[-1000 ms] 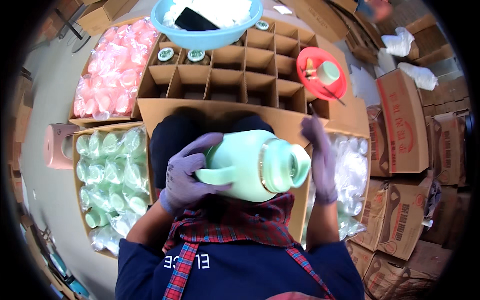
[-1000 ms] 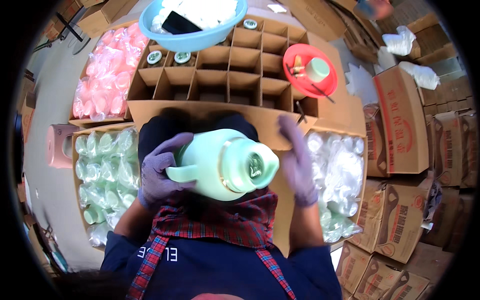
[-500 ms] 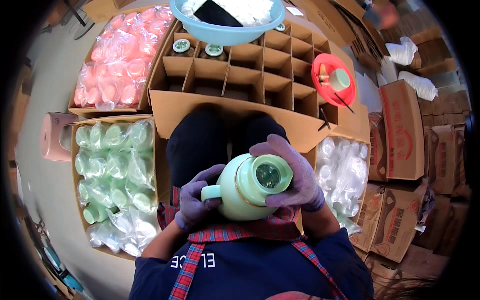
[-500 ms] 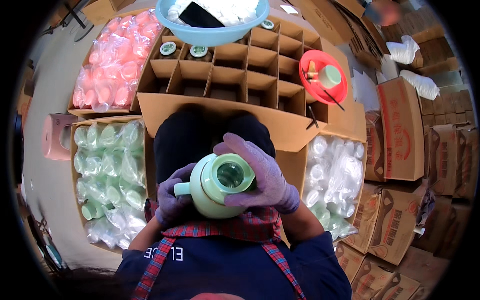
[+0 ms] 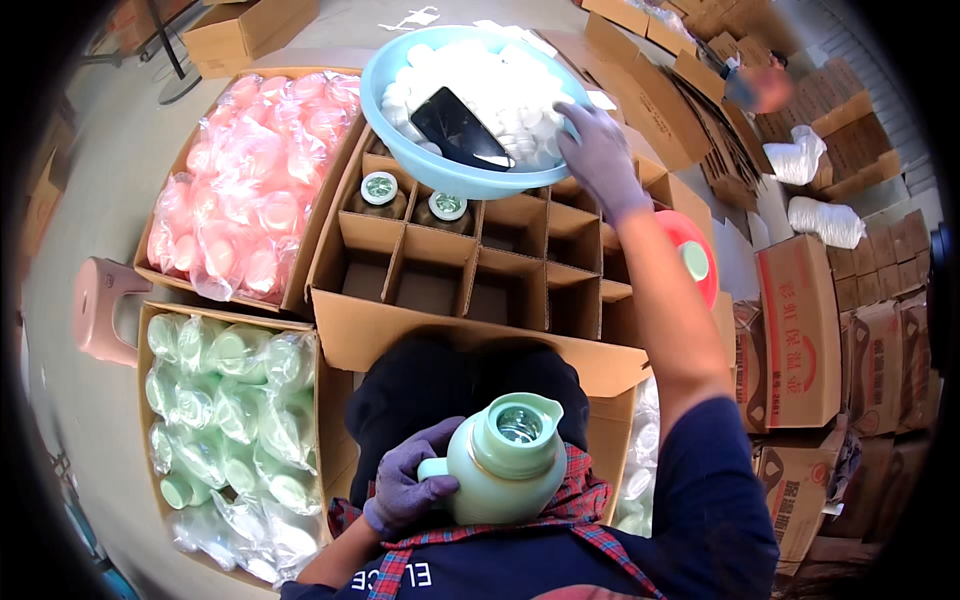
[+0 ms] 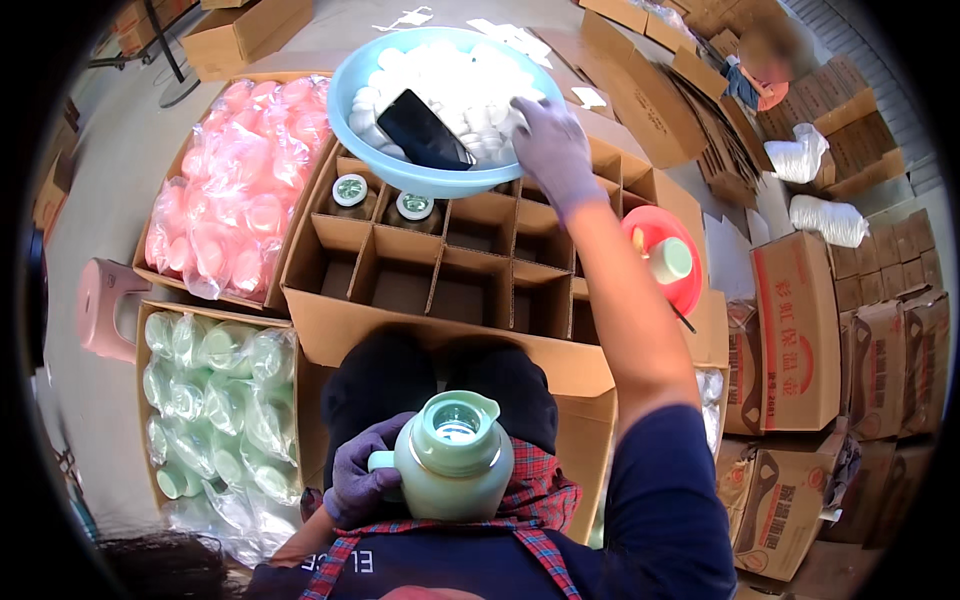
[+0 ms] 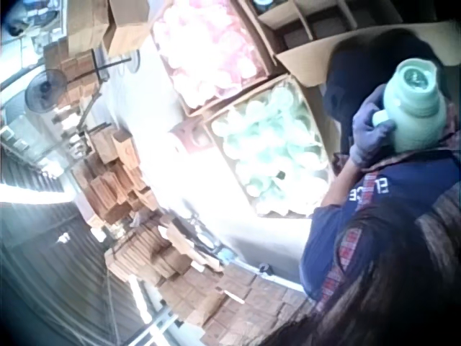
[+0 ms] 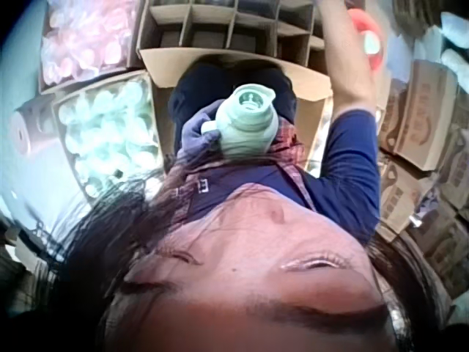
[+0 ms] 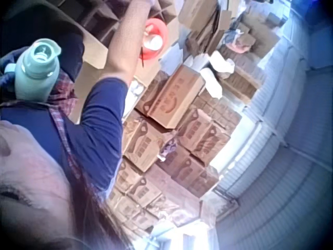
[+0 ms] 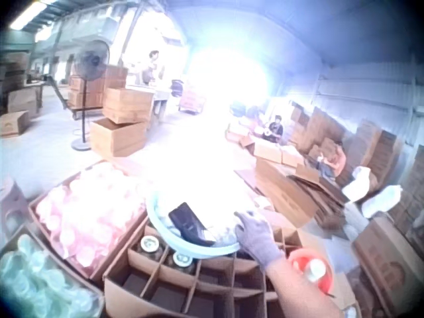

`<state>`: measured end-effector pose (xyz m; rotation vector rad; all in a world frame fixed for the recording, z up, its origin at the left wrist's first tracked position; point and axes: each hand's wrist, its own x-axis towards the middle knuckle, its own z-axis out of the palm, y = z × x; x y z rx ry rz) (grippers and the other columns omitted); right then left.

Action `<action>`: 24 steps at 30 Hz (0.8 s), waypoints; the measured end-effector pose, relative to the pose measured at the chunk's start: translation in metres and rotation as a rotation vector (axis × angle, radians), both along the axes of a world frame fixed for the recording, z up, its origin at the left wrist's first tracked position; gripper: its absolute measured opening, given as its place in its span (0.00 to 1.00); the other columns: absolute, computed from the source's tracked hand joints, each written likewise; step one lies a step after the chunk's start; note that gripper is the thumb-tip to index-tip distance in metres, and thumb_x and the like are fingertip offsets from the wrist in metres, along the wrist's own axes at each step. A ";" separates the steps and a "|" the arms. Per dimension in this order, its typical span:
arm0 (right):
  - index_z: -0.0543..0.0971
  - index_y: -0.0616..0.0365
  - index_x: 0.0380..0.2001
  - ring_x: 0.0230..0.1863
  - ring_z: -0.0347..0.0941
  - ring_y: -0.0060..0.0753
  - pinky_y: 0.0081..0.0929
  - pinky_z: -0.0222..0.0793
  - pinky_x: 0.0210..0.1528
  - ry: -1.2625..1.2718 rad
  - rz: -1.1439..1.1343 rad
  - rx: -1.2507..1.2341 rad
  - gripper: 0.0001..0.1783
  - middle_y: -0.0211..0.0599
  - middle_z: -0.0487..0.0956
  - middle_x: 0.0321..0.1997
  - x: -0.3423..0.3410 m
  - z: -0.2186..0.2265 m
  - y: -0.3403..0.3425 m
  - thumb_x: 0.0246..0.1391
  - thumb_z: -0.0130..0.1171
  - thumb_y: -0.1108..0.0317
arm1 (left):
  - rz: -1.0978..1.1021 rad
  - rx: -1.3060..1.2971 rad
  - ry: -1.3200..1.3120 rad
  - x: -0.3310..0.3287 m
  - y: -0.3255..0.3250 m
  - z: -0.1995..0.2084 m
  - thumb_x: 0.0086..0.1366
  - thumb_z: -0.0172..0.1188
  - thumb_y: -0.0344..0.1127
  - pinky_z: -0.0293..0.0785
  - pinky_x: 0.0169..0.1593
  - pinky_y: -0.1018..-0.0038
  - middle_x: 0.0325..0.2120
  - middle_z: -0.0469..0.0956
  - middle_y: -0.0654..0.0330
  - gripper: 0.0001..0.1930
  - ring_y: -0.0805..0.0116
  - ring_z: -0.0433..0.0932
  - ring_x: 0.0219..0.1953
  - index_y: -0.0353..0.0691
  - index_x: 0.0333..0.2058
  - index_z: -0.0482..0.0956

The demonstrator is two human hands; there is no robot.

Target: The person assembles thermos bottles by inserting inner liners into outer shells, screwing on lids, and placing the finished units into plastic bags. The person handles multiple bottles, including green and white ones, in a repetitive assembly line process.

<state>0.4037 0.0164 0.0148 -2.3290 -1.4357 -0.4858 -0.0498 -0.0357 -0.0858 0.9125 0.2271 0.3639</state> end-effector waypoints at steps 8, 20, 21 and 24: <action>0.77 0.53 0.51 0.49 0.79 0.47 0.42 0.75 0.53 0.038 -0.151 -0.215 0.24 0.47 0.81 0.48 0.062 -0.052 0.077 0.52 0.67 0.57 | 0.007 0.004 0.027 0.003 0.004 -0.011 0.62 0.71 0.41 0.65 0.65 0.60 0.62 0.69 0.34 0.16 0.48 0.71 0.63 0.33 0.33 0.79; 0.82 0.52 0.53 0.46 0.76 0.40 0.34 0.73 0.48 0.949 0.859 -0.091 0.30 0.39 0.78 0.45 -0.182 0.028 -0.156 0.45 0.77 0.56 | -0.063 0.112 -0.007 0.002 -0.003 0.002 0.62 0.71 0.43 0.68 0.63 0.60 0.62 0.69 0.37 0.18 0.51 0.73 0.61 0.34 0.28 0.77; 0.81 0.52 0.56 0.46 0.75 0.39 0.34 0.72 0.49 1.013 0.800 -0.045 0.33 0.40 0.77 0.47 -0.182 0.030 -0.164 0.46 0.76 0.54 | -0.052 0.107 -0.003 0.002 -0.006 0.004 0.62 0.71 0.43 0.68 0.63 0.60 0.62 0.70 0.37 0.18 0.51 0.73 0.61 0.34 0.28 0.77; 0.82 0.60 0.53 0.49 0.72 0.36 0.32 0.68 0.53 1.028 0.819 0.020 0.36 0.41 0.75 0.52 -0.188 0.022 -0.174 0.47 0.74 0.47 | -0.025 0.129 -0.022 0.003 -0.010 0.008 0.62 0.71 0.44 0.68 0.63 0.61 0.61 0.70 0.37 0.19 0.53 0.73 0.61 0.34 0.27 0.77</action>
